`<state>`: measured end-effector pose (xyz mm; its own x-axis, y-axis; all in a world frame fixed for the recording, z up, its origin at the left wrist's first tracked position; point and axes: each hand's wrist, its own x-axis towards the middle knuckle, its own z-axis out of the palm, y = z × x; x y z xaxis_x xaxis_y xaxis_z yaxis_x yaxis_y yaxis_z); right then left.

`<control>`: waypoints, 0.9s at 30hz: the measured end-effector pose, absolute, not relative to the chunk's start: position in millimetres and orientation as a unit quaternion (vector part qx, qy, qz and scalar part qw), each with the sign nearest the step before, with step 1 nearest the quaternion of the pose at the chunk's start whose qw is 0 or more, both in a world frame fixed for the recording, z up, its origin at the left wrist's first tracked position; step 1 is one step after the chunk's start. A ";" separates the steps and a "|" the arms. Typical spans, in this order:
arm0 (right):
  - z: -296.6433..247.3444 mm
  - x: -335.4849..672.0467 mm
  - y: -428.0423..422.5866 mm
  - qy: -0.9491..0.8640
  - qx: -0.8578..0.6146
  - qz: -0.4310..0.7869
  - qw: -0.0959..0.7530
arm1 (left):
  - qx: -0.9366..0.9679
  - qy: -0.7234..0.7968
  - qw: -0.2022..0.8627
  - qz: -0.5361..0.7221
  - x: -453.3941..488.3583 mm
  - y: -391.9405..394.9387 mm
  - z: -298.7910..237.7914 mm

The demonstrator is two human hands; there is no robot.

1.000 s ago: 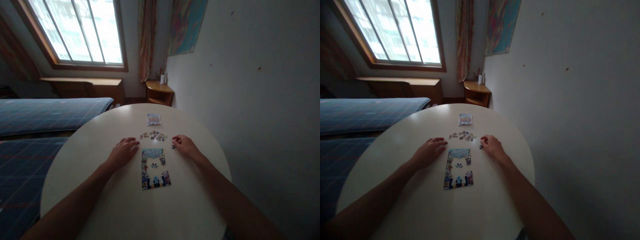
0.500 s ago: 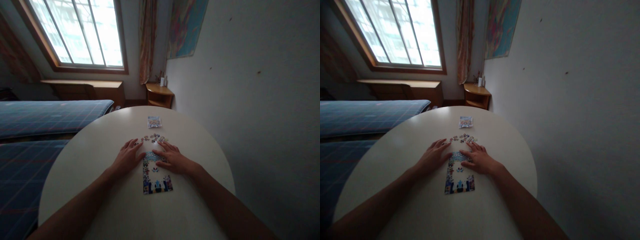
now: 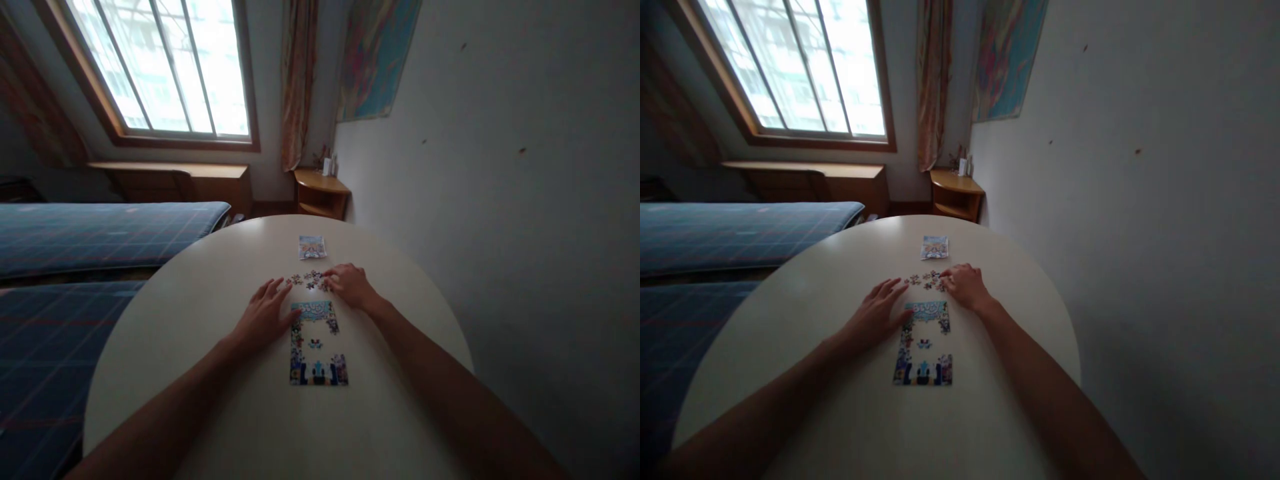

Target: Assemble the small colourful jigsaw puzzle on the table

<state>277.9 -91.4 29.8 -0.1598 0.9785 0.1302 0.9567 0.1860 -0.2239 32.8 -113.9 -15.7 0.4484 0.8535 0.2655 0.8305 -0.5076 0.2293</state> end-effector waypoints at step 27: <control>24.6 310.7 -53.9 -0.645 -0.752 0.102 0.093 | 0.797 0.563 0.059 0.211 1.6 -96.0 -2.5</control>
